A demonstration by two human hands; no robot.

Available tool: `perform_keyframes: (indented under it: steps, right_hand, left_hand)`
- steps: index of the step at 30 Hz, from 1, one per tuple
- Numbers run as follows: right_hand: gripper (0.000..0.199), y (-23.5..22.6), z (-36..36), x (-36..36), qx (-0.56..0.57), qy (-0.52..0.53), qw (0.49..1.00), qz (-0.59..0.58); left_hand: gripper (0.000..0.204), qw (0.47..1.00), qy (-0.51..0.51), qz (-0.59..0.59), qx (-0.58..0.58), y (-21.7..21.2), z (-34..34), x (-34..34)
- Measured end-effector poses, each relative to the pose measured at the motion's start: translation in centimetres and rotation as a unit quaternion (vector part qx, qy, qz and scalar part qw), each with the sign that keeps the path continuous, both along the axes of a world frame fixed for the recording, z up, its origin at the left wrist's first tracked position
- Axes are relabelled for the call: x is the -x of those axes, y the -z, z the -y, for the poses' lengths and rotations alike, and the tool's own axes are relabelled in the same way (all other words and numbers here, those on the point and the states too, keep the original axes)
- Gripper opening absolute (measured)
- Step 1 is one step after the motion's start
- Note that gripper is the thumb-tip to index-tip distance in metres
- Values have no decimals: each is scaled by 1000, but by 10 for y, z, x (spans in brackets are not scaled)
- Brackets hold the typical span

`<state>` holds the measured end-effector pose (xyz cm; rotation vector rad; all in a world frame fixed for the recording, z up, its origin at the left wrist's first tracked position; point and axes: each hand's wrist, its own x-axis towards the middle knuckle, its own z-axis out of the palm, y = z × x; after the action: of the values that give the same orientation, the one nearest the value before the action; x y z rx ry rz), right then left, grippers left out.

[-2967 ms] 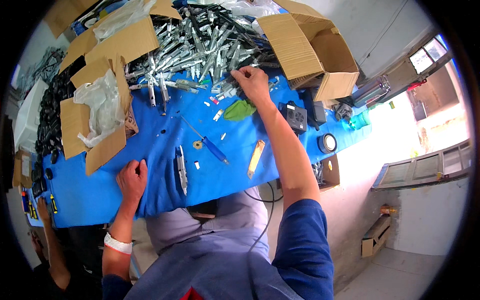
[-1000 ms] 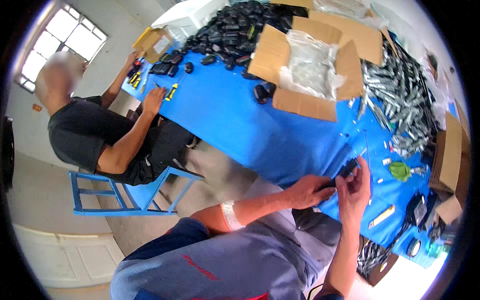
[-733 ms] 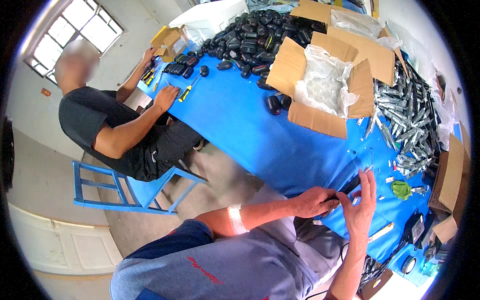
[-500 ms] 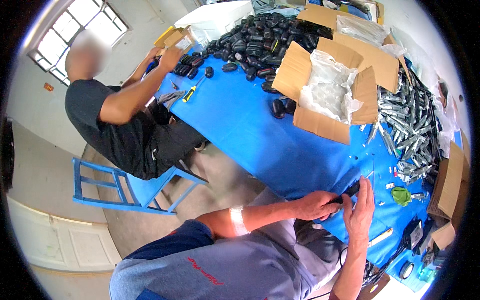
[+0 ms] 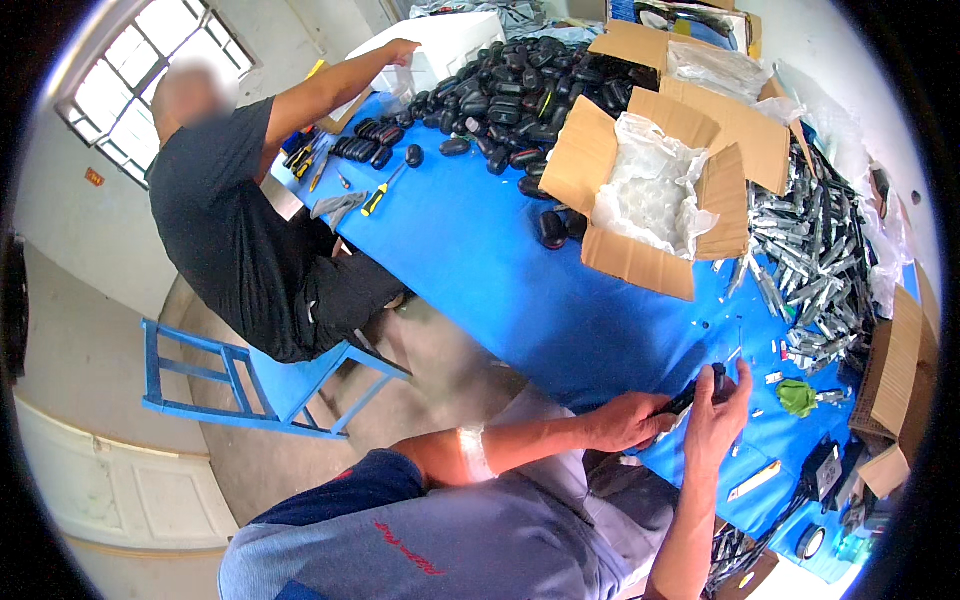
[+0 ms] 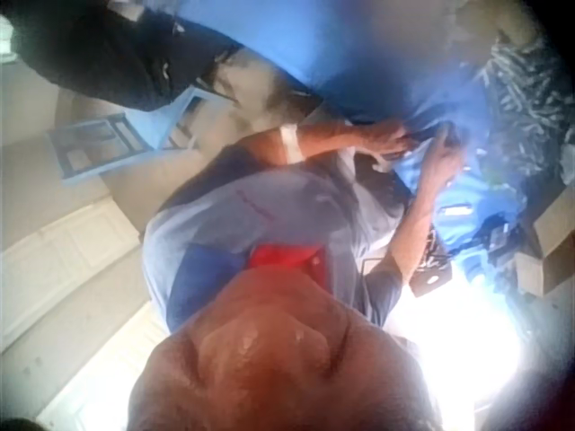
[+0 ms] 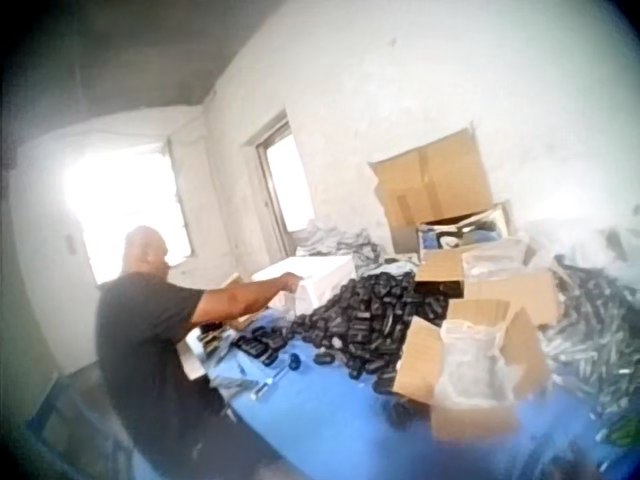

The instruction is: The person assembles electronic components by inserting a motor into a plastic housing, wiping parts with a green cloth, and using a small screwdriver to secure small screws.

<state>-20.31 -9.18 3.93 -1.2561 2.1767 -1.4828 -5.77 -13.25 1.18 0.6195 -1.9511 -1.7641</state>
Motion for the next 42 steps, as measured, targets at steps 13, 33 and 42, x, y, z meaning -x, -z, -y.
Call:
perform_keyframes:
  steps: [13, 33, 42]
  right_hand:
    - [35, -7, 8, 23, 31, -80, 939, 334]
    - [21, -18, -39, 26, 68, -25, 995, 66]
    - [13, -116, -102, 149, 326, 253, 843, -345]
  left_hand:
    - [39, 1000, 13, 5, 17, 11, -1, 8]
    - [22, 986, -88, 6, -142, 29, 18, -28]
    - [27, 996, -35, -5, -77, 9, 7, -16]
